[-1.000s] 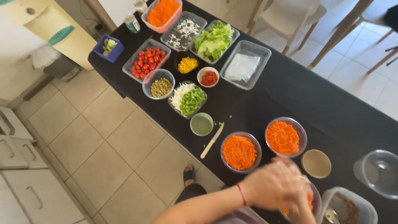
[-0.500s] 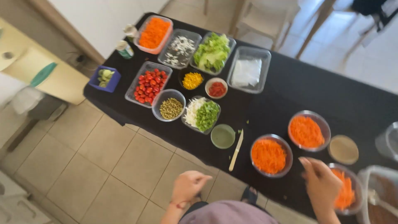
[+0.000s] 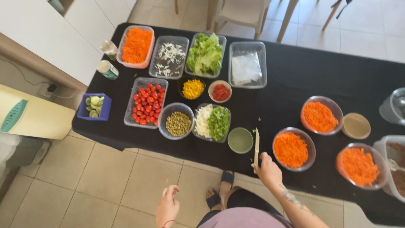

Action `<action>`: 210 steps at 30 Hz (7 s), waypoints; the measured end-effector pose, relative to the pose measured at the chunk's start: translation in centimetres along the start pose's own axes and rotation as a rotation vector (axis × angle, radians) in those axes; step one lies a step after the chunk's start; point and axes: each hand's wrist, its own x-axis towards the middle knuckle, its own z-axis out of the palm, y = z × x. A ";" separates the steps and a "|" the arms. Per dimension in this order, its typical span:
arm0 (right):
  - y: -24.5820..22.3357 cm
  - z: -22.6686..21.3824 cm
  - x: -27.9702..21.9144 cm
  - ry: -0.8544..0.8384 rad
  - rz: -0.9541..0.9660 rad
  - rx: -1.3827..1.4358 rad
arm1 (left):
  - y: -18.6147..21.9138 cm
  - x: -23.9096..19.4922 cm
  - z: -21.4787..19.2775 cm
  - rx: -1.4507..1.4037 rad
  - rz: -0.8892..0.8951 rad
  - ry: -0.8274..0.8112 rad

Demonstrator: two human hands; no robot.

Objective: The person portions cooked grains into three clear bowls using a small green bowl as a scoop. They then use a paper cup to scoop shredded carrots from a large container and distribute them into the same three bowls. Finally, the person uses a knife to chop lettuce leaves into a small green bowl.

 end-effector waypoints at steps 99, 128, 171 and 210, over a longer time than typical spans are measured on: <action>-31.8 -11.0 19.5 0.217 0.180 0.859 | 40.7 46.2 -15.0 0.271 0.489 -0.060; -31.0 -6.0 37.9 0.350 0.455 1.230 | 36.4 52.3 -12.8 0.130 1.074 0.142; -30.7 -8.5 38.2 0.393 0.391 1.524 | 38.8 42.8 -18.3 -0.576 0.655 -0.281; -30.8 -10.8 36.3 0.434 0.340 1.553 | 40.9 40.6 -16.8 -0.563 0.455 -0.225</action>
